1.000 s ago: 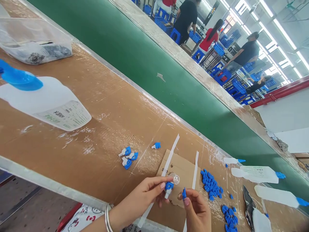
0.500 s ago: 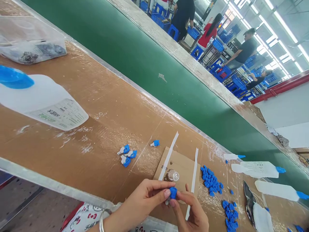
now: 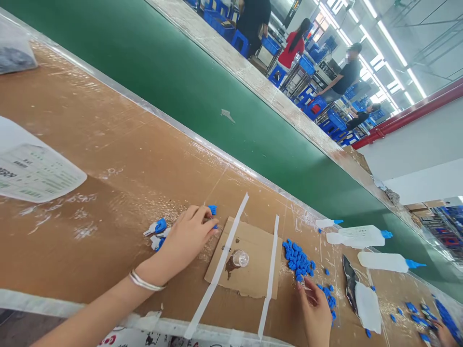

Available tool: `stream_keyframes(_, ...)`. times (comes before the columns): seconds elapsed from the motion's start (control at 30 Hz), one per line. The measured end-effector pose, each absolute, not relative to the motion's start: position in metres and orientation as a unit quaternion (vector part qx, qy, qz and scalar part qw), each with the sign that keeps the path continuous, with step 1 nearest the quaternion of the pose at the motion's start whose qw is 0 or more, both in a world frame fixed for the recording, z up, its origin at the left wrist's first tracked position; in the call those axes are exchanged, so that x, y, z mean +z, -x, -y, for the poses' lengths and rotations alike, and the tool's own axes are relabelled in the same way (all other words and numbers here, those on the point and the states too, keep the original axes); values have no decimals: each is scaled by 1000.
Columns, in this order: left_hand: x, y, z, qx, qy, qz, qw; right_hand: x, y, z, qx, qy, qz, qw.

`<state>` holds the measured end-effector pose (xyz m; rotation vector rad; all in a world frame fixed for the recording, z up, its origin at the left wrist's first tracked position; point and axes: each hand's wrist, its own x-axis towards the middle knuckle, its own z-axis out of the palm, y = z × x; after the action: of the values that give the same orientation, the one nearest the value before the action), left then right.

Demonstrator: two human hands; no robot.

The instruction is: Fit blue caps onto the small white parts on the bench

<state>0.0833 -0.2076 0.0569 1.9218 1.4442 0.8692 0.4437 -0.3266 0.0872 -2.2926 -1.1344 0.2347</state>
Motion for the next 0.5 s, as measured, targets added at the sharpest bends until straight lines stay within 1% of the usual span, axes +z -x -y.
stream_keyframes(0.1,55,-80,193,319,-731,-557,231,76,-454,326,83,870,396,281)
stream_keyframes(0.23,57,-67,193,342,-736,-556,178,67,-450,322,80,864,399,295)
stream_keyframes(0.43,57,-23,225,340,-726,-581,139,70,-452,329,158,849,382,327)
stream_keyframes(0.5,56,-13,235,324,-727,-591,127,70,-456,332,164,863,354,322)
